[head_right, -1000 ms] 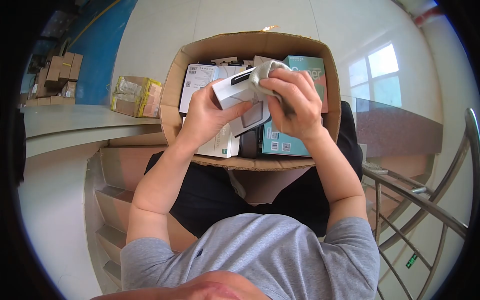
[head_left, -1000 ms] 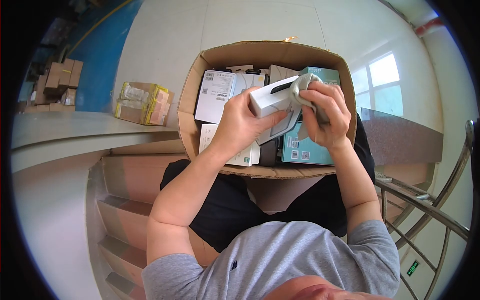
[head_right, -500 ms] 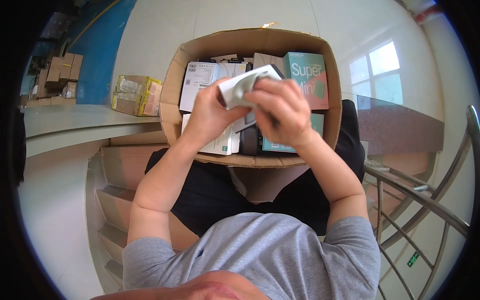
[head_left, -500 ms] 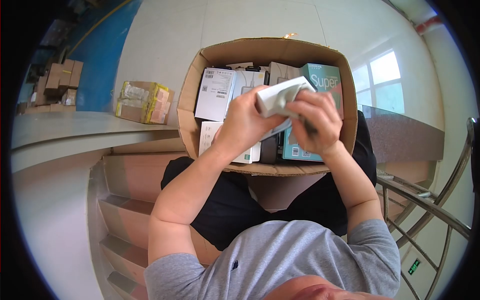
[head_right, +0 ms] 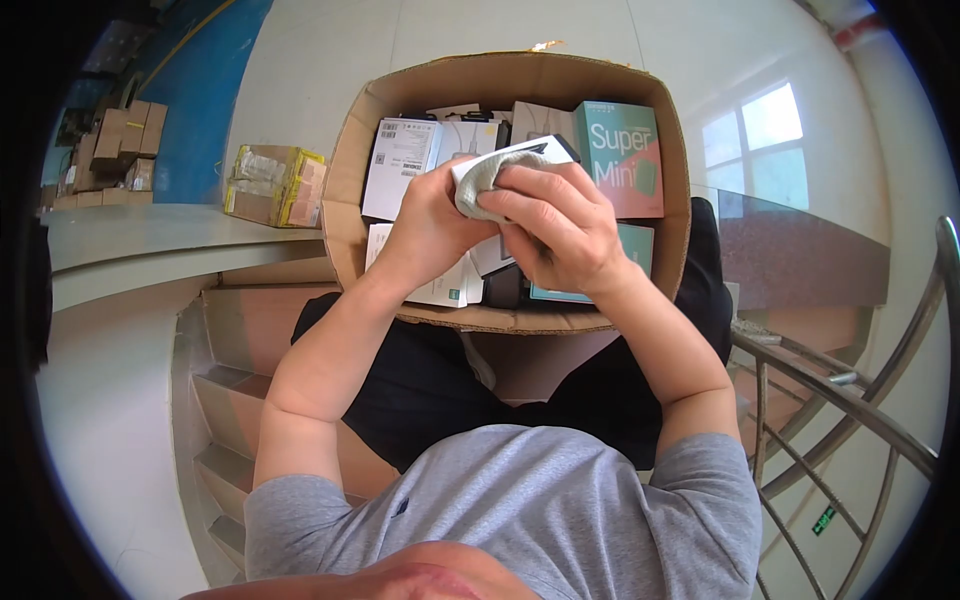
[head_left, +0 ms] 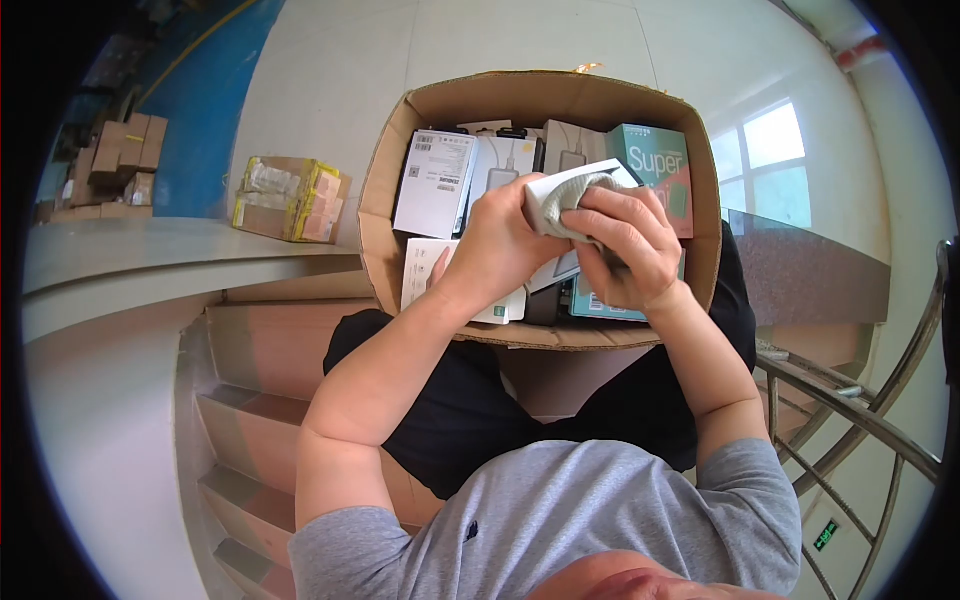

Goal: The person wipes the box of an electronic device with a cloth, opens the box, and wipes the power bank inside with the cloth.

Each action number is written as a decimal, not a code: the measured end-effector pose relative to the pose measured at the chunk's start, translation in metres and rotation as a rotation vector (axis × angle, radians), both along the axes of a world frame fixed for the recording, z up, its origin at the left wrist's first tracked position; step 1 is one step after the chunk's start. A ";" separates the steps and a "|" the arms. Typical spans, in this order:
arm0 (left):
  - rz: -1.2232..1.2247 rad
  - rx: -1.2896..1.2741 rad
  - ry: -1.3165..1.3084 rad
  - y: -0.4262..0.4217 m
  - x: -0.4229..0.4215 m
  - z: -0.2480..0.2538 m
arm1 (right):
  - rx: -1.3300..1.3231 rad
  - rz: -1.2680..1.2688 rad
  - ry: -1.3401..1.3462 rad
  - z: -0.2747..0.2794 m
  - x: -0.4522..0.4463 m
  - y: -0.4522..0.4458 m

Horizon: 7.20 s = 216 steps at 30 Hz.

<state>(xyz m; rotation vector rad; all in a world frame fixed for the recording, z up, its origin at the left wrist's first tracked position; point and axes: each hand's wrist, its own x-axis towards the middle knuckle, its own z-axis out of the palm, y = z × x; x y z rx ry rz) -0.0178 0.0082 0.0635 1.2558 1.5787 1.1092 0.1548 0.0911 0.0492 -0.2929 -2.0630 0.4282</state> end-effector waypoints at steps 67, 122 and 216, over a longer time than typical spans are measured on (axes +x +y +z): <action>0.252 0.145 -0.202 0.012 -0.015 -0.012 | -0.114 -0.241 -0.008 -0.024 -0.007 0.015; 0.315 -0.084 -0.628 0.016 -0.017 -0.012 | -0.002 -0.215 -0.117 -0.028 -0.004 0.005; -0.278 -0.019 -0.447 0.021 0.012 0.001 | -0.662 -0.115 0.188 -0.025 0.005 -0.006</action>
